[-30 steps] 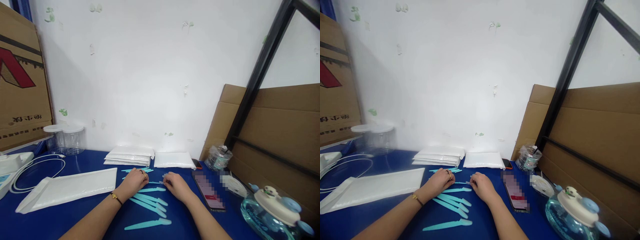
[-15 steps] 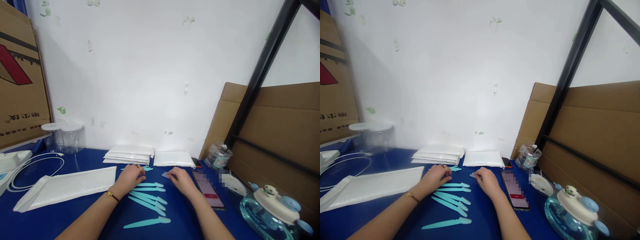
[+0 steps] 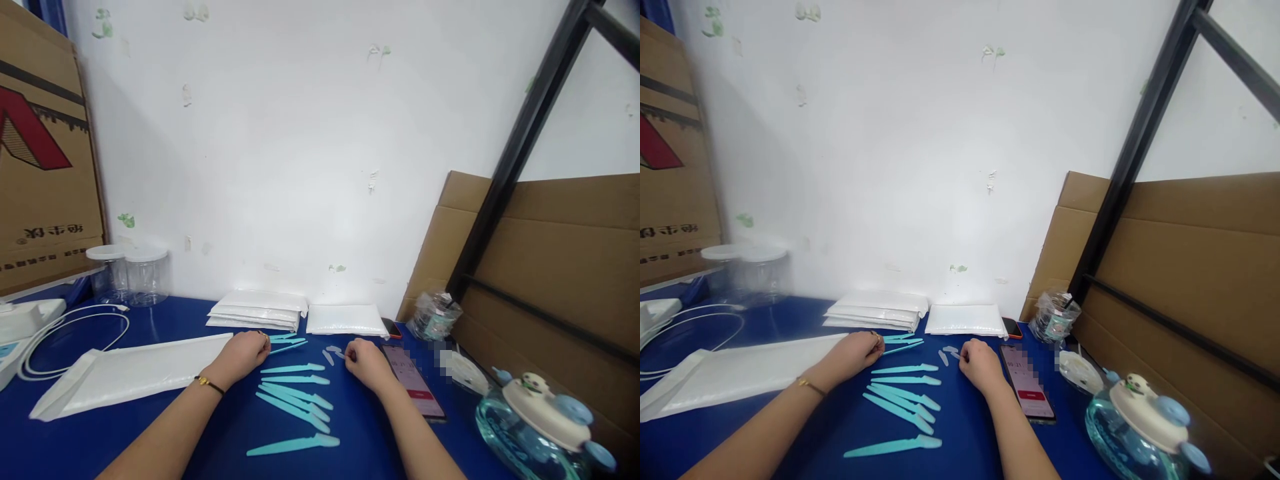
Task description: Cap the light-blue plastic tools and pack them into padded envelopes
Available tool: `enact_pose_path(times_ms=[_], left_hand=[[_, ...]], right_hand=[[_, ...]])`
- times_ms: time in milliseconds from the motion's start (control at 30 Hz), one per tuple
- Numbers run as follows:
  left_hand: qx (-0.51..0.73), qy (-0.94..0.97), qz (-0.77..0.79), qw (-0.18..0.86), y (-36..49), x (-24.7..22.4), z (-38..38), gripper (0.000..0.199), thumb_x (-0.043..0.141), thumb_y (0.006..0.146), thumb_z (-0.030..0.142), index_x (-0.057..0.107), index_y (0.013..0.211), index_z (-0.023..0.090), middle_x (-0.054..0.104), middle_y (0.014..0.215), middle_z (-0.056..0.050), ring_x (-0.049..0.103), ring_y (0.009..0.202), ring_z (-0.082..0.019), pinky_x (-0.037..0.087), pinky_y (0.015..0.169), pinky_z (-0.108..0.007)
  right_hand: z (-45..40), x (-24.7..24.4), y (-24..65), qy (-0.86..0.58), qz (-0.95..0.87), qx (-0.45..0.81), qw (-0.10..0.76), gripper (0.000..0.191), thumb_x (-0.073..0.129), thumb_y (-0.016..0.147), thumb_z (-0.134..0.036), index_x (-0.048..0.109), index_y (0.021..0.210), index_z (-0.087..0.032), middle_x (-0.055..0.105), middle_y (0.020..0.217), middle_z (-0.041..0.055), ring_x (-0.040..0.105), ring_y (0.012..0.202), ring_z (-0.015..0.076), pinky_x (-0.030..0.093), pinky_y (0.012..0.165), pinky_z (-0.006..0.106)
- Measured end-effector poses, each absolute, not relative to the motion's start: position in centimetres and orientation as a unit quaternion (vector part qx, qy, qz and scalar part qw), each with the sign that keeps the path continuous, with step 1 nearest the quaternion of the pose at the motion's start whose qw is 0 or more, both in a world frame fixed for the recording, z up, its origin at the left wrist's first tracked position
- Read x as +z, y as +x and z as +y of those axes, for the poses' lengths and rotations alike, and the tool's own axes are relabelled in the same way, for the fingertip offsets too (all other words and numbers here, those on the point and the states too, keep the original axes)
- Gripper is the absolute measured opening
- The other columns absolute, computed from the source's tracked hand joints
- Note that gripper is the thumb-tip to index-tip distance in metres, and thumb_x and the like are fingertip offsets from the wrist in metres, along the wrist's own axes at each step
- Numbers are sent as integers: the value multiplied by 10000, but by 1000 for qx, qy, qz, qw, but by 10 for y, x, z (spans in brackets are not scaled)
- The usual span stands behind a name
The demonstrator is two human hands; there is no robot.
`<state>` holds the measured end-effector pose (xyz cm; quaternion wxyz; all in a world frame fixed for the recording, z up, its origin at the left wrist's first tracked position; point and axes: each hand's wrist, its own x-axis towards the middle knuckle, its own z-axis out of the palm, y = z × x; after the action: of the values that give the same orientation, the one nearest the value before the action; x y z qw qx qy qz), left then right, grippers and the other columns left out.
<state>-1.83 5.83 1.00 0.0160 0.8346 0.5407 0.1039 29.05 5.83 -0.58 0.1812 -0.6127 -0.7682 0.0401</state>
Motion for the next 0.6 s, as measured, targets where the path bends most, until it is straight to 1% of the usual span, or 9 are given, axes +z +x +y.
enact_pose_path(times_ms=[133,200,267,333,433,533,600], left_hand=[[120,852,510,18,-13,5,59,170,458,720,124,598,740,218,625,727,-12,565,686,-168,348,600,-243],[122,855,502,38,-11,4,58,182,460,704,114,600,754,219,624,739,-11,563,697,-167,351,610,-241],[136,853,498,70,-9,5,57,161,452,725,135,586,765,215,617,762,-14,556,712,-166,355,617,-238],[162,842,502,111,-7,6,55,134,427,768,172,552,799,208,603,781,-17,542,713,-162,360,627,-238],[215,819,508,159,-6,6,53,133,346,843,225,476,855,202,567,778,-13,507,690,-156,368,651,-252],[261,807,493,194,-3,6,51,205,265,907,327,428,870,207,522,773,-1,477,684,-152,371,665,-261],[260,810,480,212,-1,7,51,275,262,917,424,427,861,211,501,754,11,469,674,-150,362,647,-257]], right_hand=[[54,-3,296,-610,-771,71,169,113,563,642,-88,628,642,-181,643,671,27,569,591,146,338,510,207],[48,0,293,-568,-796,112,176,134,549,611,-66,610,624,-185,632,651,5,558,575,130,333,500,192],[43,1,287,-517,-819,147,200,144,530,610,-59,598,629,-185,621,670,-3,548,581,117,341,509,183],[40,1,281,-486,-825,168,234,134,523,634,-74,594,653,-186,601,674,-7,532,583,110,346,514,179],[41,-1,276,-480,-805,207,280,101,515,687,-113,581,692,-189,551,601,-26,495,533,101,332,488,179],[44,0,277,-480,-768,256,338,76,511,722,-141,567,700,-187,522,558,-40,483,497,98,338,472,185],[45,4,278,-468,-741,287,386,52,539,730,-167,575,695,-180,533,562,-35,506,512,106,372,494,196]])
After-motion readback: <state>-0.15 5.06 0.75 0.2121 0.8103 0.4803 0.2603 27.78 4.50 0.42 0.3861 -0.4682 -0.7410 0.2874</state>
